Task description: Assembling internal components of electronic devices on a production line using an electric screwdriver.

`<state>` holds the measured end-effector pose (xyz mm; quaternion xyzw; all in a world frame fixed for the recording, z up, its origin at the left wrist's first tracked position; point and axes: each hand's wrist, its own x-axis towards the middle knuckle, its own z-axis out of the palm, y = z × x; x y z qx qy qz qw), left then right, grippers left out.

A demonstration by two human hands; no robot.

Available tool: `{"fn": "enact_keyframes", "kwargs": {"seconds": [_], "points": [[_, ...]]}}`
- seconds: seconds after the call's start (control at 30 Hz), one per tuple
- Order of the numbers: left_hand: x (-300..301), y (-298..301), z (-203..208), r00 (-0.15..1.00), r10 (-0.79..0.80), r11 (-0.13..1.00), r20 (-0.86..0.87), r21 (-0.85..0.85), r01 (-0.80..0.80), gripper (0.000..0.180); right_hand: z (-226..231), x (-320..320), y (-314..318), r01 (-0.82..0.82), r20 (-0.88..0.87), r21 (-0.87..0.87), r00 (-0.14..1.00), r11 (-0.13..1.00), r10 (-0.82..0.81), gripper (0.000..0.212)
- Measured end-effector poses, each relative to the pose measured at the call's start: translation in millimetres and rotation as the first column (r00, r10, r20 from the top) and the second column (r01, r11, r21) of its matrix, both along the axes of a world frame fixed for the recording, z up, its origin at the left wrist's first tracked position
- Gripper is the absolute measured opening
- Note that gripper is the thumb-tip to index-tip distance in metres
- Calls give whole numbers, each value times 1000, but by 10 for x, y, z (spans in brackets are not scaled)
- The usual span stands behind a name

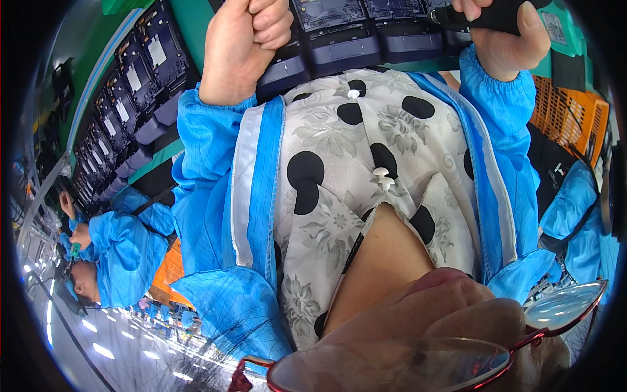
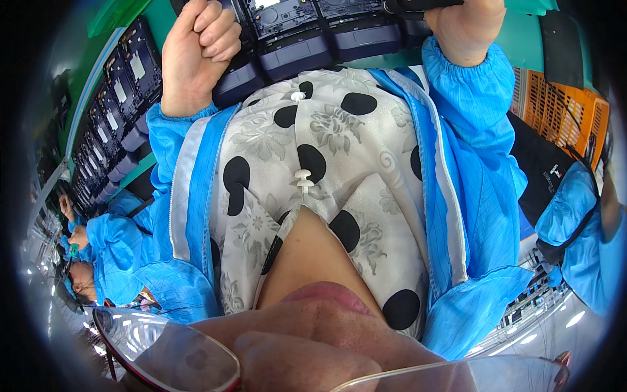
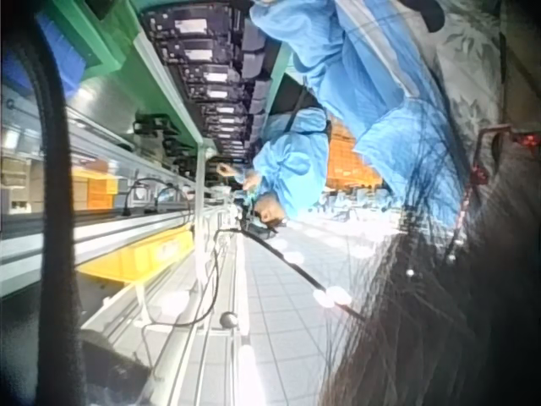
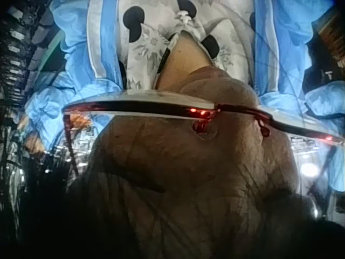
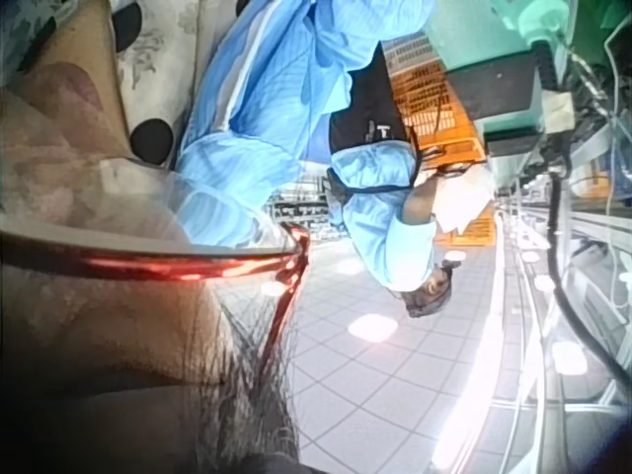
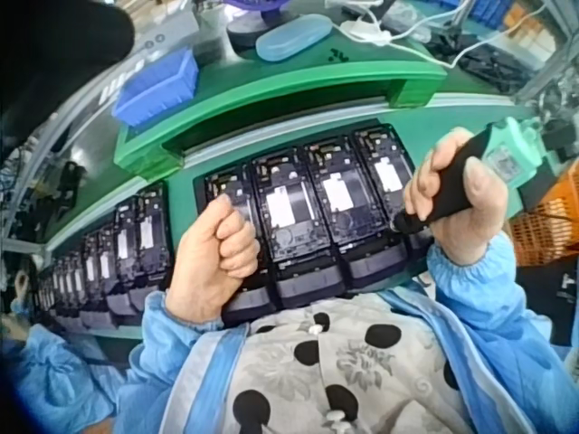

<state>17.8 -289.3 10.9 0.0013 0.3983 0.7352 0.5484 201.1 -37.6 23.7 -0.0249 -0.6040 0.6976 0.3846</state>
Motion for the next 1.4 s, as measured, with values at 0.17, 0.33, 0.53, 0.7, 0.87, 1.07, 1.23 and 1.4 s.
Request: {"fn": "enact_keyframes", "kwargs": {"seconds": [0.17,0.33,0.53,0.7,0.87,1.07,1.23,1.4], "points": [[27,-6,65,997,-23,997,67,68,18,32,-66,-110,20,-269,11,6,963,963,269,42],[66,-15,15,992,-77,996,-100,35,81,25,155,-156,-152,-135,51,-158,988,978,145,43],[98,-77,-91,969,-144,986,-199,54,157,31,701,-275,-242,-316,-48,155,944,936,327,48],[187,23,53,960,-172,982,-220,38,184,35,829,-595,-256,-380,-258,96,883,920,392,48],[178,9,133,952,-172,983,-253,15,182,38,816,-746,-269,-401,-301,66,865,914,401,48],[177,14,119,955,-175,984,-241,-2,180,39,794,-792,-276,-418,-311,48,856,907,412,48],[183,25,124,954,-176,984,-241,-6,180,39,764,-799,-282,-428,-322,41,850,903,417,48],[197,35,128,949,-185,982,-254,-3,190,37,756,-775,-273,-433,-325,28,848,901,418,48]]}}
